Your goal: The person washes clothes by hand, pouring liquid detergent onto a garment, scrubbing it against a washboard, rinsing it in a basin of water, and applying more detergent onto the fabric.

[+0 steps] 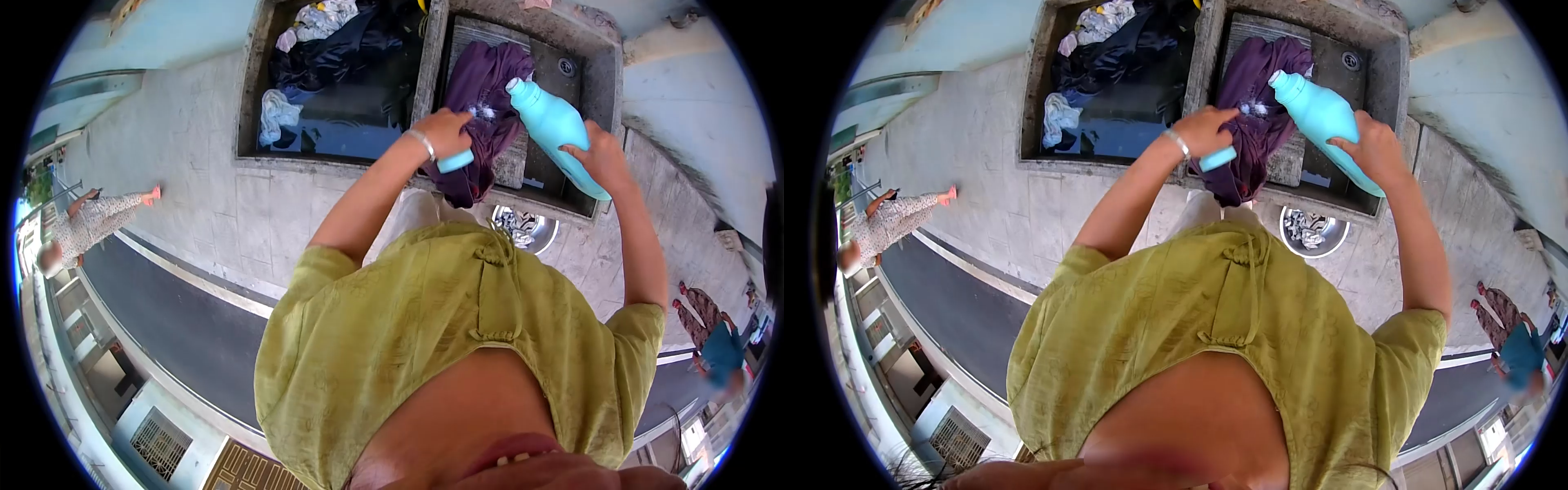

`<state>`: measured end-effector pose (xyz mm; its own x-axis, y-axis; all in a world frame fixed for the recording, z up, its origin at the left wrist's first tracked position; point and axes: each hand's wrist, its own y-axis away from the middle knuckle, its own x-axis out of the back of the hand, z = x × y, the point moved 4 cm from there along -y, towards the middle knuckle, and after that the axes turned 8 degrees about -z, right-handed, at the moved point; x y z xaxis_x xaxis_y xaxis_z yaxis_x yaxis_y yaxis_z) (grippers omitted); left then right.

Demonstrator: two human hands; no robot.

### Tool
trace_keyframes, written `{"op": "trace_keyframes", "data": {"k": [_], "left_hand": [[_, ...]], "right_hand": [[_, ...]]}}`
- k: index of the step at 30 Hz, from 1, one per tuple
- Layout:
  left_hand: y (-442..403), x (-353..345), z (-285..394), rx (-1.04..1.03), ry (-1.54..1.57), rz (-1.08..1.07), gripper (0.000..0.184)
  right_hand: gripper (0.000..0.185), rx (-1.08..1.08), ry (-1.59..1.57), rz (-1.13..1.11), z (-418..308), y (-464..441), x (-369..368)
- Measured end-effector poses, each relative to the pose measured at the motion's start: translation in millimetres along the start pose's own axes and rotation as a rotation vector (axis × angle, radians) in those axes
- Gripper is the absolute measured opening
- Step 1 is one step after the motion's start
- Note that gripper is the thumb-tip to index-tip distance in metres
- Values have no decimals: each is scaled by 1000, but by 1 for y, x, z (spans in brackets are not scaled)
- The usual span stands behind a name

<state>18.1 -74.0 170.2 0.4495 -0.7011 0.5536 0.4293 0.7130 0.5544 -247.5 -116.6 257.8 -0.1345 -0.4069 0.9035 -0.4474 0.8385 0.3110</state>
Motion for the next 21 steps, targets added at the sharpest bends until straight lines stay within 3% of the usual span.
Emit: {"op": "trace_keyframes", "data": {"k": [1,3,7,10,12,14,16,20,21], "left_hand": [[-15,0,-5,0,5,-1,59],[-47,-13,-18,255,-90,-1,65],[-95,-40,-29,329,11,4,74],[-99,-34,-15,383,85,-10,68],[-107,-41,-17,375,90,35,62],[-109,-46,-6,152,120,33,59],[-93,-52,19,74,-32,63,55],[-76,-92,50,-115,-267,-156,47],[-73,-99,56,-76,-299,-237,42]], "right_hand": [[44,-2,29,-39,-3,-3,-1],[44,-27,58,-54,5,-6,-8],[43,-119,-55,54,26,0,-9],[43,-177,-96,43,33,-6,-9],[43,-170,-84,37,30,-6,-6],[43,-133,-94,60,33,-10,-4],[43,-105,-34,37,38,-21,-3],[44,-86,71,14,31,-25,-1],[44,-83,73,12,28,-27,-1]]}}
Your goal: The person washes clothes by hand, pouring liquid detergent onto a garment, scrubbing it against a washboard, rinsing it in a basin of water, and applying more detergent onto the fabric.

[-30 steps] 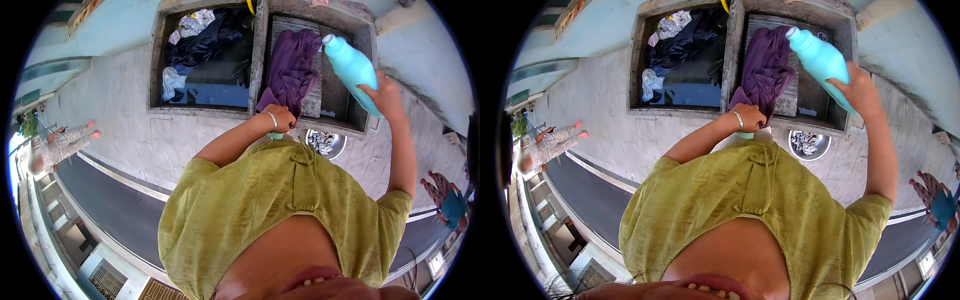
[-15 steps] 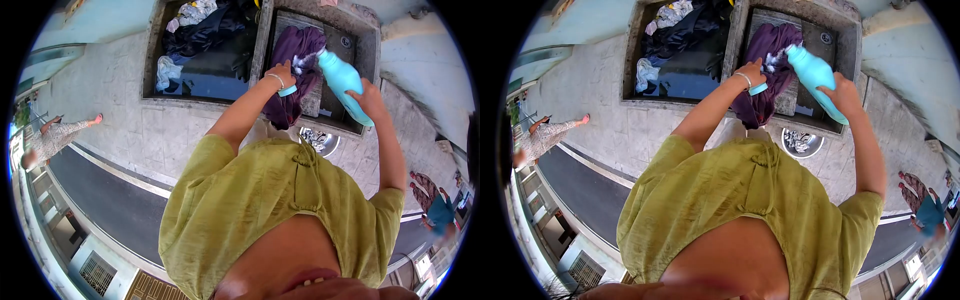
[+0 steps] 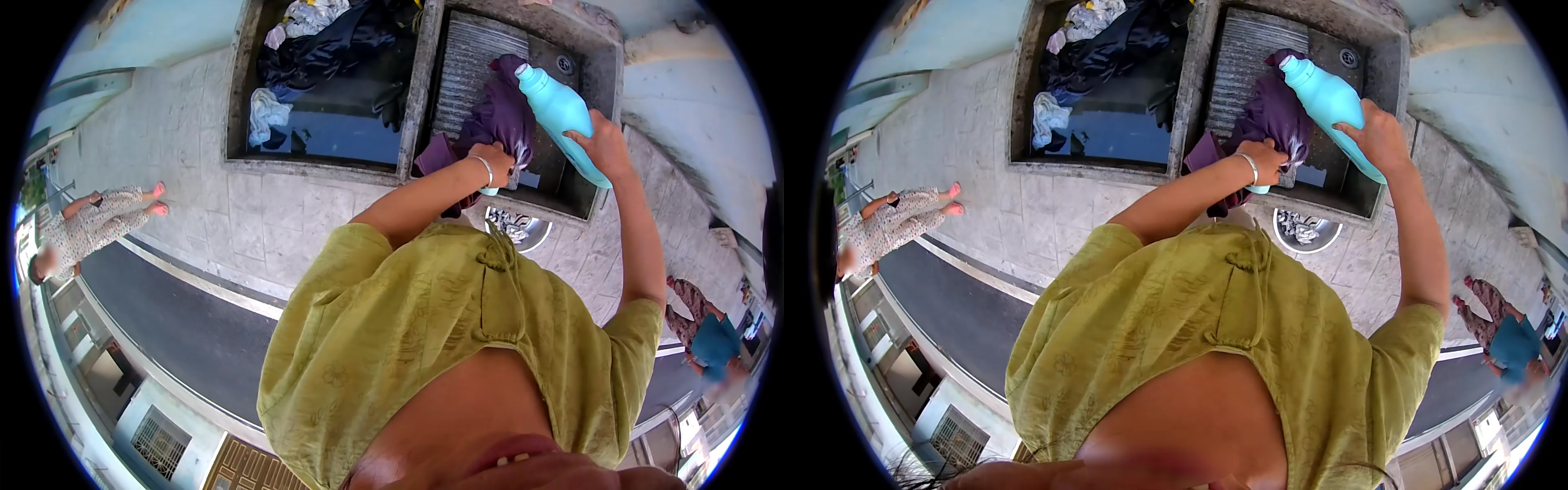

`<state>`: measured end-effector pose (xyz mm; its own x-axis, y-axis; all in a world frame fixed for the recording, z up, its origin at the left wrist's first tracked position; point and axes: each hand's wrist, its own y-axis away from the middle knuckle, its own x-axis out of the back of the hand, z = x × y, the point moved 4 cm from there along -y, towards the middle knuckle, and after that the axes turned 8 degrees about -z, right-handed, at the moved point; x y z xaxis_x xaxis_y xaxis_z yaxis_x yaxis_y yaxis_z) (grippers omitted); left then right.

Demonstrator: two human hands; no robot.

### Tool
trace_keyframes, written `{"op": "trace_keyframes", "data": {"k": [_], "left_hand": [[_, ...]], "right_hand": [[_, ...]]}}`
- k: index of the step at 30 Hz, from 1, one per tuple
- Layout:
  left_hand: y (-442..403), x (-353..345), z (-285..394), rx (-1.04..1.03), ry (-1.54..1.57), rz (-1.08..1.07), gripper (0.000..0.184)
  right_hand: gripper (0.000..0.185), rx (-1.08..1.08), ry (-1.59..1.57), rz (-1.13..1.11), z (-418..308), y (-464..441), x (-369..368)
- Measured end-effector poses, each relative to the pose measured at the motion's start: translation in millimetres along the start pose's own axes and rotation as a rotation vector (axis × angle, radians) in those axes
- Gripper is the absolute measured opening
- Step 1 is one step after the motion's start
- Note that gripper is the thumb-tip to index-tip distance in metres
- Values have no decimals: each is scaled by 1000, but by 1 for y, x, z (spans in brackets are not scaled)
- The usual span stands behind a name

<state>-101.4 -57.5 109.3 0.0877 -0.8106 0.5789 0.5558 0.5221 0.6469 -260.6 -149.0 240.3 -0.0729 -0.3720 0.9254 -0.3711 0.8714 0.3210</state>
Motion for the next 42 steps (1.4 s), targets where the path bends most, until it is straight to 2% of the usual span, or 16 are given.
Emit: {"op": "trace_keyframes", "data": {"k": [4,7,9,13,17,19,20,23,24,25,27,29,32,34,37,42], "left_hand": [[-9,-7,-3,137,75,-62,40],[-3,-1,-23,139,208,91,41],[-24,-5,-54,-125,660,160,42],[-47,5,-127,121,1203,657,43],[-37,34,-114,265,1295,418,49],[-53,29,-108,182,1366,236,45],[-51,33,-100,324,1280,158,34],[-58,31,-106,161,1456,279,22],[-43,39,-98,6,1903,411,17],[-25,53,-94,9,1892,409,17],[9,75,-87,-531,1910,665,17],[36,73,-81,-651,1746,730,19],[27,48,-68,-322,768,592,17],[-5,5,-75,-13,309,113,27],[12,-4,-72,141,548,276,22],[43,2,-77,157,475,467,19]], "right_hand": [[44,74,62,-62,-5,4,-3],[44,82,59,-108,-3,15,-5],[45,42,137,-218,-3,20,-9],[45,11,7,-134,2,31,-7],[44,23,39,-125,4,21,-14],[43,-64,-32,-73,13,20,-11],[43,-67,-31,-68,15,18,-11],[44,-74,-171,0,26,20,-9],[44,-75,-175,12,31,19,-10],[44,-76,-180,21,33,17,-6],[41,-63,-194,44,35,21,-7],[38,-48,-203,87,32,16,-2],[39,14,-136,37,9,13,3],[40,45,-41,-9,-1,7,3],[43,37,-80,7,1,13,-1],[43,85,37,-126,-4,21,-9]]}}
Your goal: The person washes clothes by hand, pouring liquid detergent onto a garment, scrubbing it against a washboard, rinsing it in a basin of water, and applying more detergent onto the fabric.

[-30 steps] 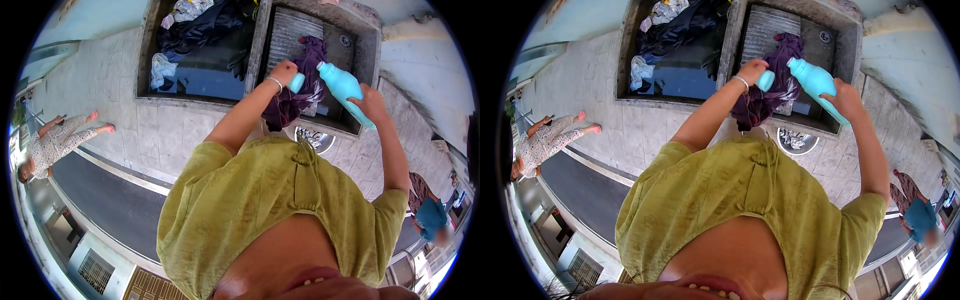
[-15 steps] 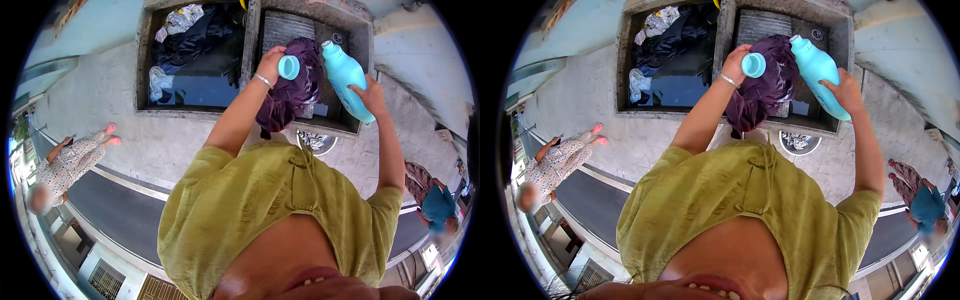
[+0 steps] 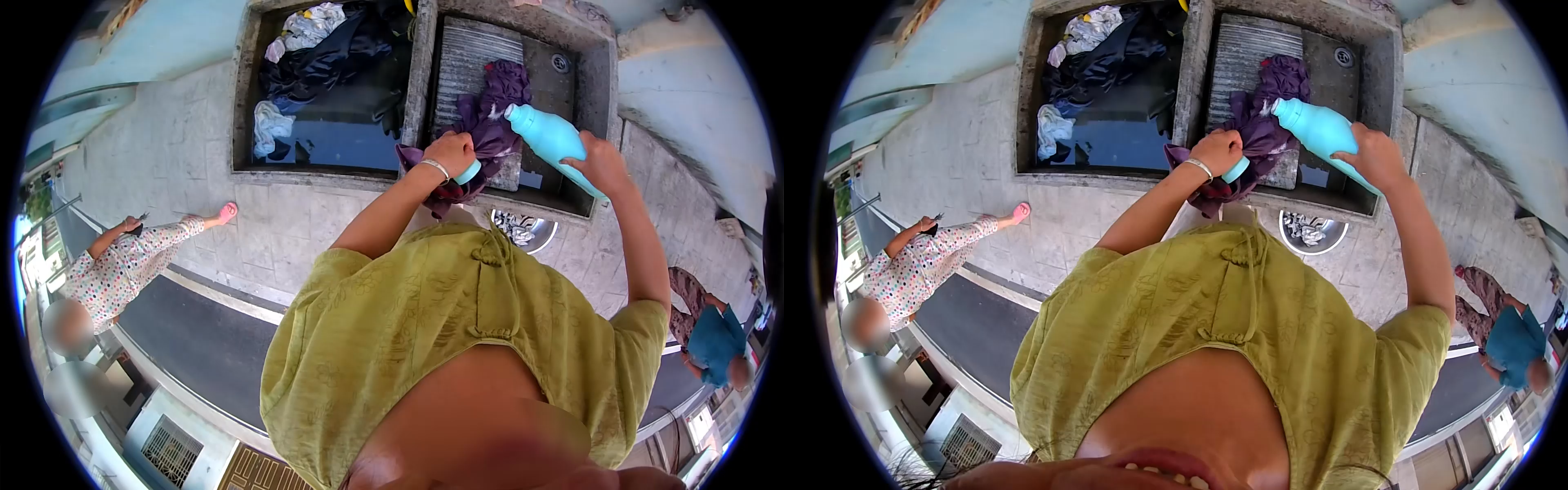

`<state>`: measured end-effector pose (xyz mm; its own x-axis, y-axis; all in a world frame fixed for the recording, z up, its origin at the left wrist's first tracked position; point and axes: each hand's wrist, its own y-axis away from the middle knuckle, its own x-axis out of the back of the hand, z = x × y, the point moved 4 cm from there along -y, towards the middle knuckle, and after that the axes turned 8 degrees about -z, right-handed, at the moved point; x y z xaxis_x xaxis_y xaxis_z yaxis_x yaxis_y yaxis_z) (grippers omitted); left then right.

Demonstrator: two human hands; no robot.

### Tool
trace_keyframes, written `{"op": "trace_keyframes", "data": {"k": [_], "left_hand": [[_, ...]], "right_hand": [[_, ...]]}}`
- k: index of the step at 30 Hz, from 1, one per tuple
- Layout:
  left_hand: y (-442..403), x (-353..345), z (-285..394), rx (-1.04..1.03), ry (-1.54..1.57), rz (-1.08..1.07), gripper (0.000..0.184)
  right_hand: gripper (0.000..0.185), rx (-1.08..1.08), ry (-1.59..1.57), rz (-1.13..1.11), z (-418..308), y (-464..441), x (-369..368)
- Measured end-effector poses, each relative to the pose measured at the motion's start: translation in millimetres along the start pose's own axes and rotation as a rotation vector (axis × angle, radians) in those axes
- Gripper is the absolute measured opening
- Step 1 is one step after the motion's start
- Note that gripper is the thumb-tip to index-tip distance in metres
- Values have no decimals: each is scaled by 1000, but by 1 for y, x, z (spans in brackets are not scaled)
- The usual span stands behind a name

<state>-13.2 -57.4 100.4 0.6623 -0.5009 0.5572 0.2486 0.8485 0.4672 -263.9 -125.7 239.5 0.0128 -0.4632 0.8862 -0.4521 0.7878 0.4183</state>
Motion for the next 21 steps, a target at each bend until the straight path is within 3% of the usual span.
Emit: {"op": "trace_keyframes", "data": {"k": [3,5,7,10,11,13,15,16,19,21], "left_hand": [[6,2,-3,23,25,-15,19],[-7,0,-15,-69,89,16,21],[0,21,4,-2,118,137,33],[-26,33,15,-239,359,261,22],[-34,41,22,-331,590,221,21],[-41,42,25,-170,1019,96,26],[-38,48,21,-121,1130,7,28],[-36,48,19,-57,1244,-89,31],[-28,54,14,22,1287,-45,30],[-16,61,23,130,1316,102,30]], "right_hand": [[45,35,-94,2,5,5,-11],[46,-26,-12,-125,9,0,-16],[45,-33,-116,38,25,5,-17],[43,-143,-233,237,45,3,-7],[42,-127,-391,349,52,-3,-1],[41,-98,-542,471,66,-16,13],[42,-280,-770,587,88,-34,22],[43,-237,-819,671,96,-47,30],[44,-262,-873,815,118,-92,56],[43,-211,-884,854,137,-131,64]]}}
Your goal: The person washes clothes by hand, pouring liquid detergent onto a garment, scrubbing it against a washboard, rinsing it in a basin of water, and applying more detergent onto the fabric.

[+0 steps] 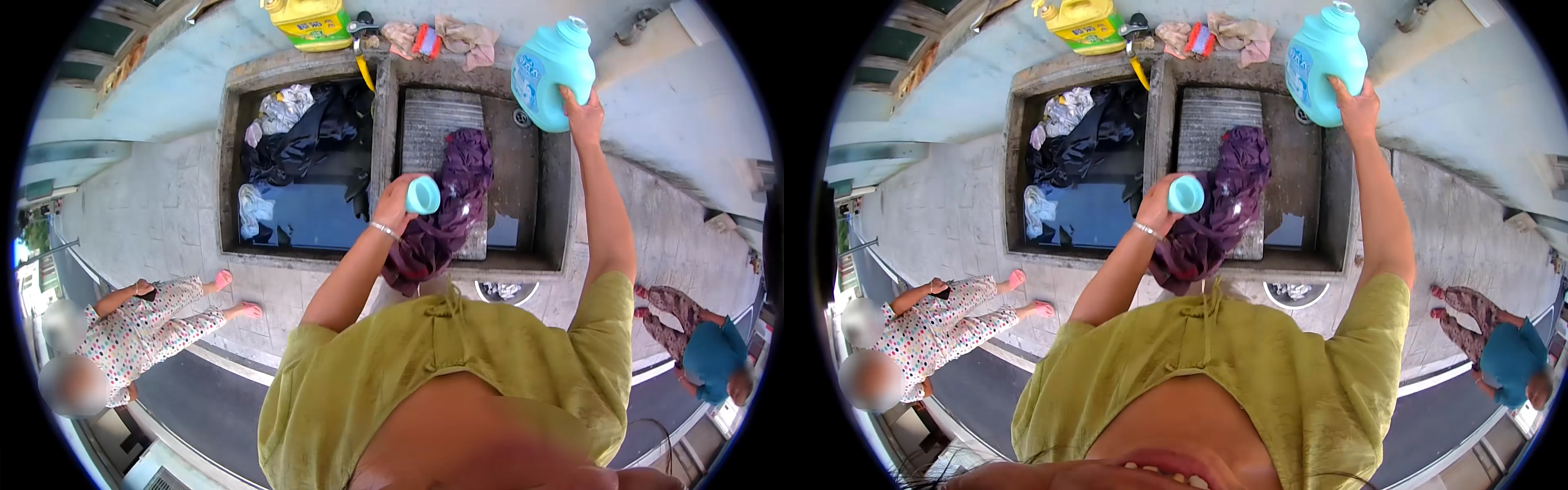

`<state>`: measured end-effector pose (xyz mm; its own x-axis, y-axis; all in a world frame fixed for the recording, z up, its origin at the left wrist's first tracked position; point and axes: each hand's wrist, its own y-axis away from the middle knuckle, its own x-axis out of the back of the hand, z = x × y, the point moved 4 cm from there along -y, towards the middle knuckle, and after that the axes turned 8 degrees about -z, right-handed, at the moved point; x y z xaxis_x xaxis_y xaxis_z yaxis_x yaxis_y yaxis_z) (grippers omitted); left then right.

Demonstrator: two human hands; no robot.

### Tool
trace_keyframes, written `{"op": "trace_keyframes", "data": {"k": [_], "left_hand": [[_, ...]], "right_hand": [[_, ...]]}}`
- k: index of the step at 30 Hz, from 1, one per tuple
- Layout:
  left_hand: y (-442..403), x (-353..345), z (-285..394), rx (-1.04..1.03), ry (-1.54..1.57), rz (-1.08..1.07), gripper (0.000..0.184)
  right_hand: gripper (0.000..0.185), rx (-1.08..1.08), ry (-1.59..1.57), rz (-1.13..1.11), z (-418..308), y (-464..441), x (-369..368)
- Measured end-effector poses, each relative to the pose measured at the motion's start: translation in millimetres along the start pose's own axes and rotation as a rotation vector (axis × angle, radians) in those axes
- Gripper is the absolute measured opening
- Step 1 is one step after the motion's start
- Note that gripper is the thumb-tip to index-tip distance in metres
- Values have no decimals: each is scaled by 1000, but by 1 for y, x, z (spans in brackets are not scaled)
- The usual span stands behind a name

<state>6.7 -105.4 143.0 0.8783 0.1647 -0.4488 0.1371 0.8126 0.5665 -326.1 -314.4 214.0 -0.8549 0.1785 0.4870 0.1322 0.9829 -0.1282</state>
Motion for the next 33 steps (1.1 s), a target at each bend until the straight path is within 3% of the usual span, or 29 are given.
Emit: {"op": "trace_keyframes", "data": {"k": [8,12,17,20,22,23,25,26,28,29,31,33], "left_hand": [[14,35,-2,9,40,20,34],[17,43,-12,13,42,44,32],[13,22,-2,19,38,67,31],[6,12,14,-14,55,110,30],[-2,9,21,-24,21,85,29],[-4,3,32,-78,-1,98,30],[-16,-1,42,-156,-39,48,31],[-19,-9,45,-159,-35,41,31],[-28,-37,49,-146,216,-44,31],[-36,-46,44,-152,357,-173,32],[-51,-63,34,-200,500,-324,34],[-53,-77,28,-293,570,-344,35]], "right_hand": [[48,133,120,-1,47,-116,-29],[50,50,317,-206,87,-160,-11],[49,-1,253,-306,71,-158,-31],[52,-142,370,-273,77,-147,-32],[55,126,460,78,86,-136,-24],[49,81,240,97,76,-122,-18],[36,220,107,-35,32,-78,-20],[29,67,112,-379,4,-45,-31],[39,232,-340,-862,-39,31,-66],[55,131,-175,-1097,-67,60,-71],[75,88,-350,-1186,-65,103,-91],[67,69,-543,-1035,-47,127,-105]]}}
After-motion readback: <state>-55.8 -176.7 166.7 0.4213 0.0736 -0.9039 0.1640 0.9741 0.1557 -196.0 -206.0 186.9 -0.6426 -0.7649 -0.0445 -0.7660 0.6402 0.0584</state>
